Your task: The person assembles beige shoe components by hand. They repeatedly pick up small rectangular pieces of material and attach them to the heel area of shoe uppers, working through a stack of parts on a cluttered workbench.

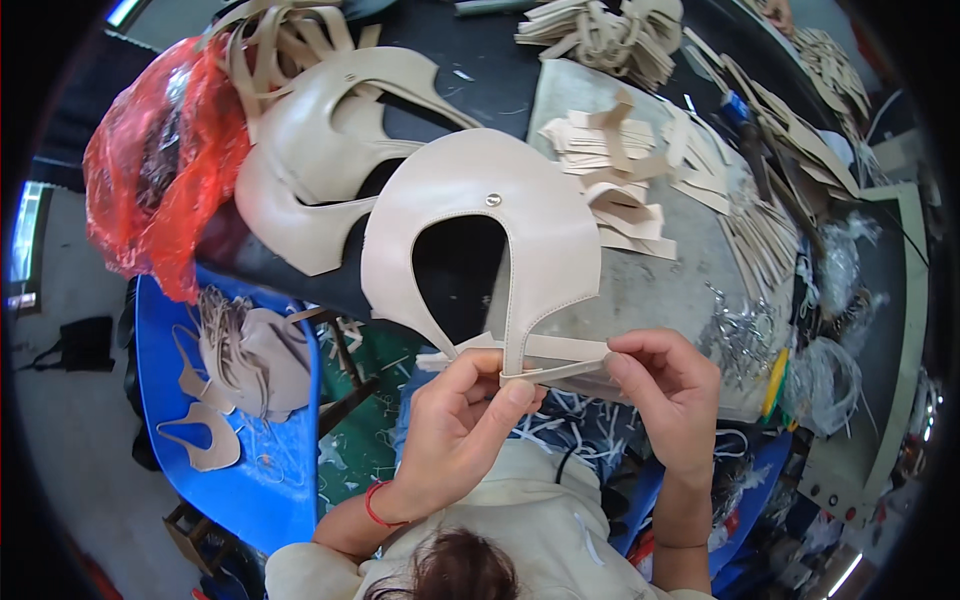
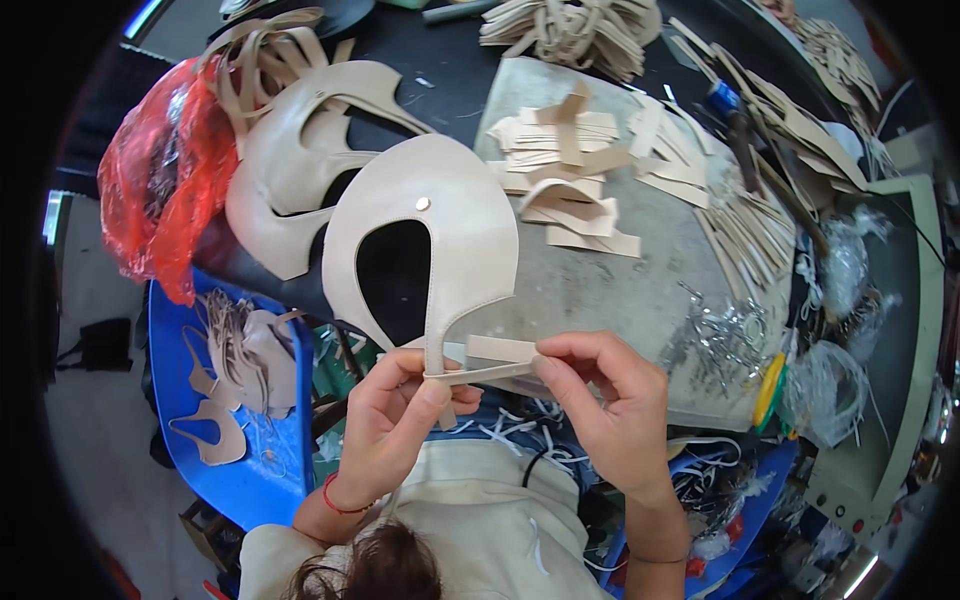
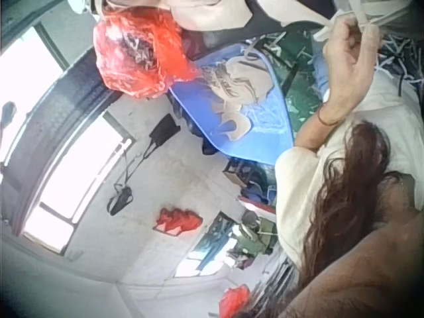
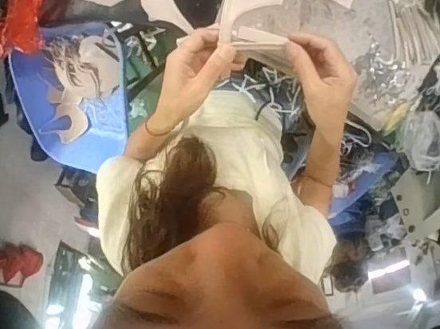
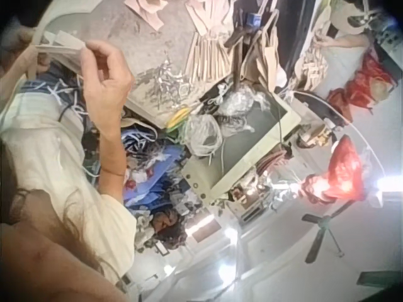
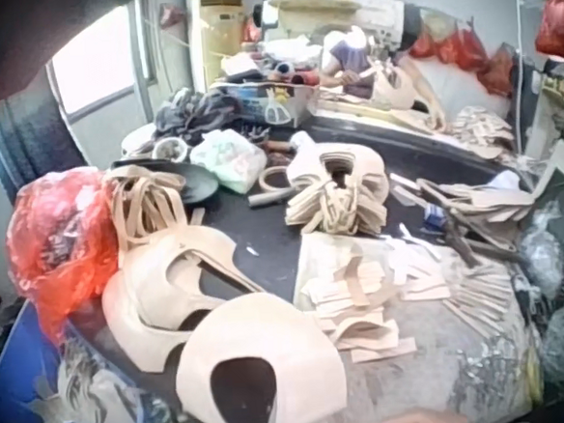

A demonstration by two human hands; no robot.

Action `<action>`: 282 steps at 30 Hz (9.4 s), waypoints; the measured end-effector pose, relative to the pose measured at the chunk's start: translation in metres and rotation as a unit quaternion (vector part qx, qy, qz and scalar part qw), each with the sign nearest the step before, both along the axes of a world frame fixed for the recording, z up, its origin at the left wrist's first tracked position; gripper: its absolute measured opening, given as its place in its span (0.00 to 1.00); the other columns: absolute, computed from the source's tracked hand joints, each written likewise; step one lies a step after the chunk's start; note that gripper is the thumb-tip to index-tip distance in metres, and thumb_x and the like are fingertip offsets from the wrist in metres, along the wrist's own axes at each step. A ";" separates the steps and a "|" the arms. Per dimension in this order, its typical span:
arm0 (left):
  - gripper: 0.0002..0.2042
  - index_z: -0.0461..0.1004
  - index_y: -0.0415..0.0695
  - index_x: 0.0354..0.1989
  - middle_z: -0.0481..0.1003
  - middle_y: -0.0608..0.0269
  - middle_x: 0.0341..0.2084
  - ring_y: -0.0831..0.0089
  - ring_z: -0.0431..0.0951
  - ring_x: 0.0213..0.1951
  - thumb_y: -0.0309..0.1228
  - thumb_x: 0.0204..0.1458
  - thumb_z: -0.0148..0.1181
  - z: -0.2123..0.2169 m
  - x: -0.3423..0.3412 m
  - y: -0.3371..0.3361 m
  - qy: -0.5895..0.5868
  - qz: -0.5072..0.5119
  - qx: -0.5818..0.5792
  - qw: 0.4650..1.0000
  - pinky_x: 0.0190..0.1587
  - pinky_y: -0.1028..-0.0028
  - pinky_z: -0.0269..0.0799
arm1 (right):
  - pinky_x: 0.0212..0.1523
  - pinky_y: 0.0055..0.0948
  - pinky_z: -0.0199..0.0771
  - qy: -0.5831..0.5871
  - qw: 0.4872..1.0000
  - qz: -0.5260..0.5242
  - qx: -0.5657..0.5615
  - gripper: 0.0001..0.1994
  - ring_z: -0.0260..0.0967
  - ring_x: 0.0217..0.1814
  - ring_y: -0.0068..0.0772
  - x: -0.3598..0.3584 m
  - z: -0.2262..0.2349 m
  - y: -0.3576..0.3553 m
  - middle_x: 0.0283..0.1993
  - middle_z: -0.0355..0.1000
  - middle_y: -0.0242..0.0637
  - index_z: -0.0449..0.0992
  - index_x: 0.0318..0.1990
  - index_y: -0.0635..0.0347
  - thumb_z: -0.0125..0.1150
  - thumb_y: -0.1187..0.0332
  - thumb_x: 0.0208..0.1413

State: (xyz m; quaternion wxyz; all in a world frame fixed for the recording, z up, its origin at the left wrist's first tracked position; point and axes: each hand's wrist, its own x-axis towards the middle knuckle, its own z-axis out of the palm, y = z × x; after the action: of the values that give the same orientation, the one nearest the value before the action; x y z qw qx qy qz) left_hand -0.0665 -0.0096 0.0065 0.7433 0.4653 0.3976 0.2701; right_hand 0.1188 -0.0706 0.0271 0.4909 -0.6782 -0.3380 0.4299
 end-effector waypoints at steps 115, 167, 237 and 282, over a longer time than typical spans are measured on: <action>0.08 0.72 0.32 0.40 0.75 0.61 0.32 0.78 0.77 0.32 0.26 0.57 0.55 -0.016 0.081 0.019 -0.118 -0.060 0.013 0.991 0.35 0.79 0.76 | 0.31 0.31 0.71 -0.290 0.941 0.074 0.161 0.10 0.71 0.33 0.38 0.036 -0.002 0.003 0.34 0.72 0.40 0.74 0.39 0.64 0.62 0.80 0.47; 0.06 0.61 0.33 0.41 0.72 0.46 0.38 0.62 0.79 0.40 0.17 0.56 0.48 -0.011 0.064 0.023 -0.074 0.010 -0.033 0.997 0.44 0.67 0.80 | 0.30 0.29 0.68 -0.491 0.866 0.070 0.057 0.10 0.68 0.28 0.32 0.098 -0.007 -0.005 0.26 0.70 0.38 0.78 0.39 0.62 0.59 0.76 0.47; 0.15 0.67 0.31 0.52 0.74 0.62 0.38 0.78 0.75 0.38 0.25 0.60 0.53 0.018 -0.022 0.039 -0.038 0.055 0.026 0.997 0.43 0.79 0.71 | 0.35 0.18 0.67 -0.058 0.997 0.006 0.060 0.09 0.68 0.38 0.19 -0.006 -0.003 0.010 0.37 0.70 0.33 0.75 0.44 0.64 0.53 0.79 0.57; 0.10 0.72 0.31 0.44 0.77 0.59 0.32 0.78 0.76 0.34 0.25 0.58 0.57 -0.006 0.016 0.010 -0.030 0.017 -0.019 0.999 0.39 0.79 0.73 | 0.38 0.26 0.79 -0.117 0.988 0.044 0.092 0.10 0.78 0.37 0.34 -0.022 -0.007 0.002 0.36 0.74 0.42 0.69 0.41 0.66 0.61 0.80 0.52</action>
State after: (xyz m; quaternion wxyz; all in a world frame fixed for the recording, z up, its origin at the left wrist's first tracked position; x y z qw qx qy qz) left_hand -0.0505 0.0000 0.0008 0.7590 0.4359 0.3881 0.2885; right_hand 0.0968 -0.0685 0.0202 0.4890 -0.6604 -0.4605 0.3356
